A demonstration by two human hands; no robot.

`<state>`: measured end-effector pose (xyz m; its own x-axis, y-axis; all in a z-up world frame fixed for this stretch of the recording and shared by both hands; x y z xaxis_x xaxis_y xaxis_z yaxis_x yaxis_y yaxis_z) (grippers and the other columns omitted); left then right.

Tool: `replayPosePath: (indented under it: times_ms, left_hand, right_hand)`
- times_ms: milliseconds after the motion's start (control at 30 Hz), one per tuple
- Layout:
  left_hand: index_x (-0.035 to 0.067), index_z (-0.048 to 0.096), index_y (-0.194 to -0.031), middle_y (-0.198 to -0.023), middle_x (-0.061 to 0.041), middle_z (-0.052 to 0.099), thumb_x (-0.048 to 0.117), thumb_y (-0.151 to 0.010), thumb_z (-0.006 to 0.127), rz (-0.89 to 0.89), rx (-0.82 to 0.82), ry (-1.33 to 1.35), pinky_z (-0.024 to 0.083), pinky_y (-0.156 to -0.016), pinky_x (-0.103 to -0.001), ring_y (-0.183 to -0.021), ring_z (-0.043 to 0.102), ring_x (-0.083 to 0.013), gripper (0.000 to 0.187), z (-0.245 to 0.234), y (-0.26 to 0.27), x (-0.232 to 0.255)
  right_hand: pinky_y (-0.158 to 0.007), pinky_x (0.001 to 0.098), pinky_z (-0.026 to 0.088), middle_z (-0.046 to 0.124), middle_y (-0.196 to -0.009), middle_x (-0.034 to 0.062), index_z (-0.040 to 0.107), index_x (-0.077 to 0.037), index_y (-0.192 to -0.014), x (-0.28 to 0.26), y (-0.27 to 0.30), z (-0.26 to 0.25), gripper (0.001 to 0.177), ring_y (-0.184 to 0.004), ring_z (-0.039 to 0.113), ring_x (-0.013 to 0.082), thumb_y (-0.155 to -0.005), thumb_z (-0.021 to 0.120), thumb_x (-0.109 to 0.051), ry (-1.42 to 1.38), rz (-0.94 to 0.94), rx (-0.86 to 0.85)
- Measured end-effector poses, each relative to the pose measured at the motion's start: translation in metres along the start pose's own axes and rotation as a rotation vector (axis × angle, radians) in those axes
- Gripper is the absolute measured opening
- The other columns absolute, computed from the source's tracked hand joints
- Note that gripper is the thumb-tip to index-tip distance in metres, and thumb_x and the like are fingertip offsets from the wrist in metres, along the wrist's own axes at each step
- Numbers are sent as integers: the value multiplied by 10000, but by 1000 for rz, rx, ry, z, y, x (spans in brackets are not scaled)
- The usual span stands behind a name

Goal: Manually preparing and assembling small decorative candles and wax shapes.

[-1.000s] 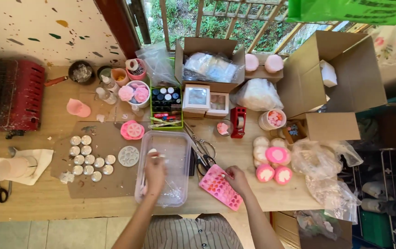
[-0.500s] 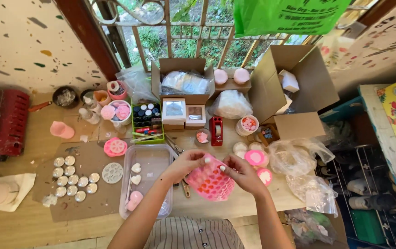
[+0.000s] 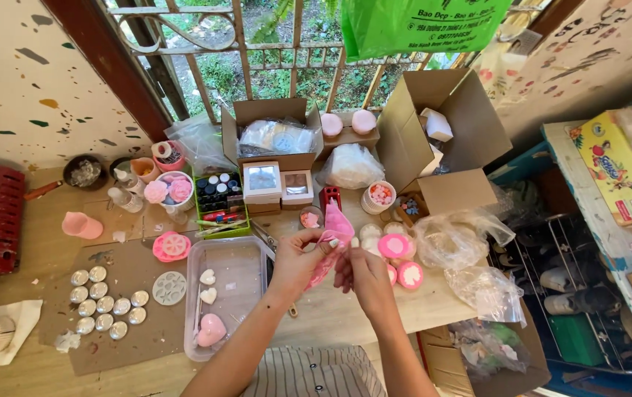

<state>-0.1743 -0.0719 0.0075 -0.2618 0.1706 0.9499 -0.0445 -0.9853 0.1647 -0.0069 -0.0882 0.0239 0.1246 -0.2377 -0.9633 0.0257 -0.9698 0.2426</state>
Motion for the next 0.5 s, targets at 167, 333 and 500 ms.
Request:
replayPosePath:
  times_ms: [167, 333, 500]
  left_hand:
    - [2, 758, -1010, -796, 9, 720, 131, -923, 741, 38, 45, -54, 516, -604, -246, -692, 622, -46, 157, 4, 13, 25]
    - [10, 693, -990, -784, 1, 725, 87, -935, 679, 202, 88, -274, 544, -631, -246, -686, 664, -63, 96, -1, 13, 21]
    - [5, 695, -990, -777, -24, 680, 98, -976, 687, 74, 60, -95, 493, -609, -268, -701, 579, -67, 94, -8, 10, 10]
  right_hand:
    - [-429, 248, 383, 635, -579, 60, 653, -23, -819, -6, -10, 15, 529, -458, 535, 111, -1043, 461, -462, -81, 178, -82]
    - [-425, 241, 365, 620, -605, 51, 653, -44, -881, 9, -11, 12, 437, -475, 517, 96, -1026, 530, -437, -204, 204, -190]
    - [-464, 238, 406, 645, -693, 67, 638, -40, -938, -3, -3, 12, 379, -544, 556, 107, -1040, 555, -396, -289, 218, -279]
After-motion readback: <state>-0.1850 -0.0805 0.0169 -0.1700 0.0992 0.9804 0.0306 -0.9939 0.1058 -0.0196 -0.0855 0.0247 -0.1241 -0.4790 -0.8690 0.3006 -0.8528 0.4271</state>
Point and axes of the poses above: each hand's wrist, its own y-axis away from the middle knuckle, its own z-axis out of the palm, x = y × z, the point moved 1 cm from there along -y, towards the middle knuckle
